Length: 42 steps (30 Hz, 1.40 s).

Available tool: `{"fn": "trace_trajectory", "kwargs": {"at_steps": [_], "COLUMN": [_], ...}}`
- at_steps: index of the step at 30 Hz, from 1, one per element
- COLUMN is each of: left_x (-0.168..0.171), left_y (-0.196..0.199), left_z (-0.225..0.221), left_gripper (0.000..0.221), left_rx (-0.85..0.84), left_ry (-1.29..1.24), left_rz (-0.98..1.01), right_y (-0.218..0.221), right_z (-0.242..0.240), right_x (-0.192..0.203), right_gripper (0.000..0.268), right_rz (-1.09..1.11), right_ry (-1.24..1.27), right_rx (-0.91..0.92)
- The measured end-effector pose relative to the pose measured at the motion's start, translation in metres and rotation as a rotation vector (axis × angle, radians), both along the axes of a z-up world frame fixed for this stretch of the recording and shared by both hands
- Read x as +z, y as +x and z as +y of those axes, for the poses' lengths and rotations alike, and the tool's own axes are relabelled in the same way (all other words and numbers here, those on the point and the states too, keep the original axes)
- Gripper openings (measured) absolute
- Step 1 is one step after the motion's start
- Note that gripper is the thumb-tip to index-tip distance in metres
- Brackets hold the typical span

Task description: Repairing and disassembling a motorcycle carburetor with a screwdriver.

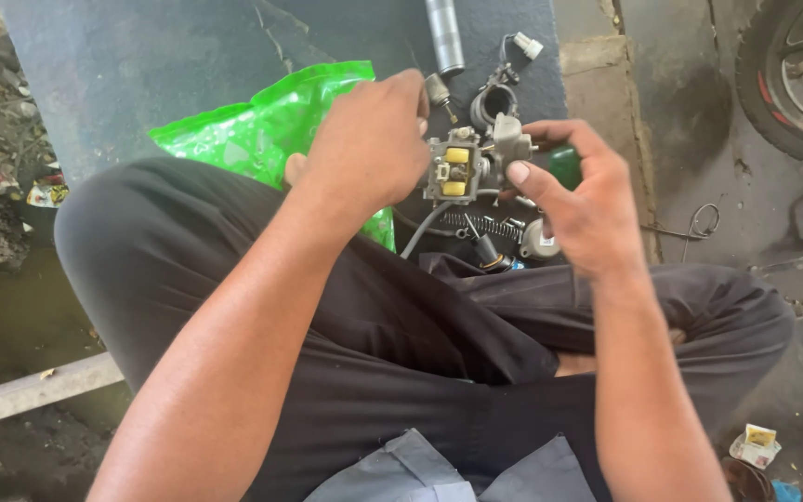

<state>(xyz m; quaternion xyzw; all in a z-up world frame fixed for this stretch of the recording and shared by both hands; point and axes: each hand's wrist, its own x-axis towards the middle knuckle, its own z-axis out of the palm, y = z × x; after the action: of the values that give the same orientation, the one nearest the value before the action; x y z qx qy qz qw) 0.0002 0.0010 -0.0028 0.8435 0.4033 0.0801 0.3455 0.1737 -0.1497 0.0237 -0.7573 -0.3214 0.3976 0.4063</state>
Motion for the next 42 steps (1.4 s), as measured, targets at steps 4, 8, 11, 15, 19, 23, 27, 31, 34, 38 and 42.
{"fn": "trace_trajectory", "kwargs": {"at_steps": [4, 8, 11, 15, 19, 23, 27, 31, 34, 38, 42], "left_x": [-0.006, -0.01, -0.012, -0.008, -0.007, -0.01, -0.005, -0.003, -0.024, -0.023, -0.004], "left_y": [0.002, 0.003, 0.005, 0.007, 0.009, 0.011, 0.006, 0.005, 0.005, 0.007, 0.01], "left_z": [-0.001, 0.001, 0.0, -0.002, -0.003, -0.003, -0.006, -0.005, -0.004, -0.004, -0.006], "left_gripper": [0.014, 0.02, 0.023, 0.033, 0.053, 0.049, 0.045, 0.037, 0.037, 0.035, 0.021], "left_rx": [0.01, -0.026, -0.019, -0.057, -0.122, -0.16, -0.202, -0.187, -0.172, -0.164, -0.129], "left_ry": [-0.008, -0.021, -0.068, -0.096, -0.091, -0.068, -0.045, -0.054, 0.027, 0.093, -0.002], "left_rz": [-0.074, -0.002, 0.09, 0.1, 0.112, 0.119, 0.092, 0.048, 0.004, -0.017, 0.02], "right_y": [0.011, 0.008, 0.001, -0.003, -0.004, 0.0, 0.0, 0.001, 0.002, 0.002, 0.005], "right_z": [0.004, 0.02, 0.031, 0.034, 0.031, 0.028, 0.025, 0.022, 0.019, 0.013, 0.005], "right_x": [0.01, 0.027, 0.035, 0.028, 0.017, 0.012, 0.01, 0.006, 0.01, 0.018, 0.026], "right_gripper": [0.039, 0.042, 0.043, 0.047, 0.047, 0.042, 0.044, 0.051, 0.062, 0.061, 0.055], "right_rz": [-0.205, -0.386, -0.663, -0.903, -0.974, -0.943, -0.968, -1.014, -1.024, -1.047, -0.872], "right_ry": [-0.025, 0.239, 0.186, 0.204, 0.186, 0.268, 0.244, 0.226, 0.207, 0.126, -0.078], "right_rx": [0.238, 0.613, 0.767, 0.898, 0.89, 0.858, 0.874, 0.883, 0.819, 0.69, 0.596]}}
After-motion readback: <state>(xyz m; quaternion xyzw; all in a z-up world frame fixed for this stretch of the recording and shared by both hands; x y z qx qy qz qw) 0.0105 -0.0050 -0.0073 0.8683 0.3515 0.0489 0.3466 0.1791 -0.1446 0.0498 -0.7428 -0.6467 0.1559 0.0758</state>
